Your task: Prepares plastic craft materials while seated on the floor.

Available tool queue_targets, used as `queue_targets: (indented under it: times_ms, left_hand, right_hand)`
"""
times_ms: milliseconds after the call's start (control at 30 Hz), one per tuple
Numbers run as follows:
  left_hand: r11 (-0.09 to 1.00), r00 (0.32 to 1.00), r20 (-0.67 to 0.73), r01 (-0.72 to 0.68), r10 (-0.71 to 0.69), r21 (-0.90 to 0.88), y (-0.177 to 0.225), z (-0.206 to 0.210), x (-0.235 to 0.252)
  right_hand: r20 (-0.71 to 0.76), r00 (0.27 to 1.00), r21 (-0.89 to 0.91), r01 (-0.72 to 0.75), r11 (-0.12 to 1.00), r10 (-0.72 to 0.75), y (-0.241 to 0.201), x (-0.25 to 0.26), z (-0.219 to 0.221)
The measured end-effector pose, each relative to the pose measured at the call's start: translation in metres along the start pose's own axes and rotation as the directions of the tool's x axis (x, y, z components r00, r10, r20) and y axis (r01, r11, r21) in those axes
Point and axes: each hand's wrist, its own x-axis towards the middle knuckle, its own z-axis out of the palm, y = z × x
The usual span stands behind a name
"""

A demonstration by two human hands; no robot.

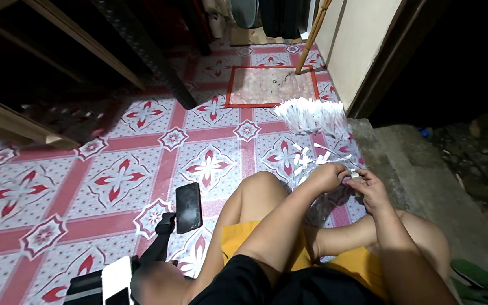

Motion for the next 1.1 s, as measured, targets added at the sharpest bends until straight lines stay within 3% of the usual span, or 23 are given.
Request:
queue_targets:
  times_ms: [233,533,700,900,1033,1100]
  left_hand:
    - [0.995,0.991,-0.125,0.036,-0.048,-0.096,0.008,0.000,-0.010]
    - [0.983,0.991,-0.125,0.034,-0.057,-0.179,0.004,0.010,-0.006]
    - [0.970,0.996,-0.007,0.087,-0.091,-0.227,-0.027,0.042,0.012]
    - [0.873,0.965,0.258,0.173,-0.056,-0.456,-0.019,0.019,0.004]
    - [0.891,0.959,0.279,0.175,-0.058,-0.419,-0.019,0.010,0.000]
    - [0.881,0.959,0.280,0.176,-0.052,-0.440,-0.020,0.008,0.002]
  right_hand:
    - [-0.005,1.000,0.018,-0.003,1.000,0.003,0.003,0.003,-0.001]
    - [-0.007,1.000,-0.026,-0.020,0.999,0.020,0.000,0.000,0.000]
    - [-0.088,0.991,-0.112,-0.112,0.987,0.102,0.035,0.004,-0.003]
    - [-0.041,0.988,-0.041,-0.153,0.987,0.151,0.018,0.009,-0.001]
    - [0.063,0.985,-0.026,-0.158,0.987,0.159,0.024,0.013,-0.016]
    - [0.011,0.988,0.047,-0.155,0.987,0.155,0.028,0.018,-0.028]
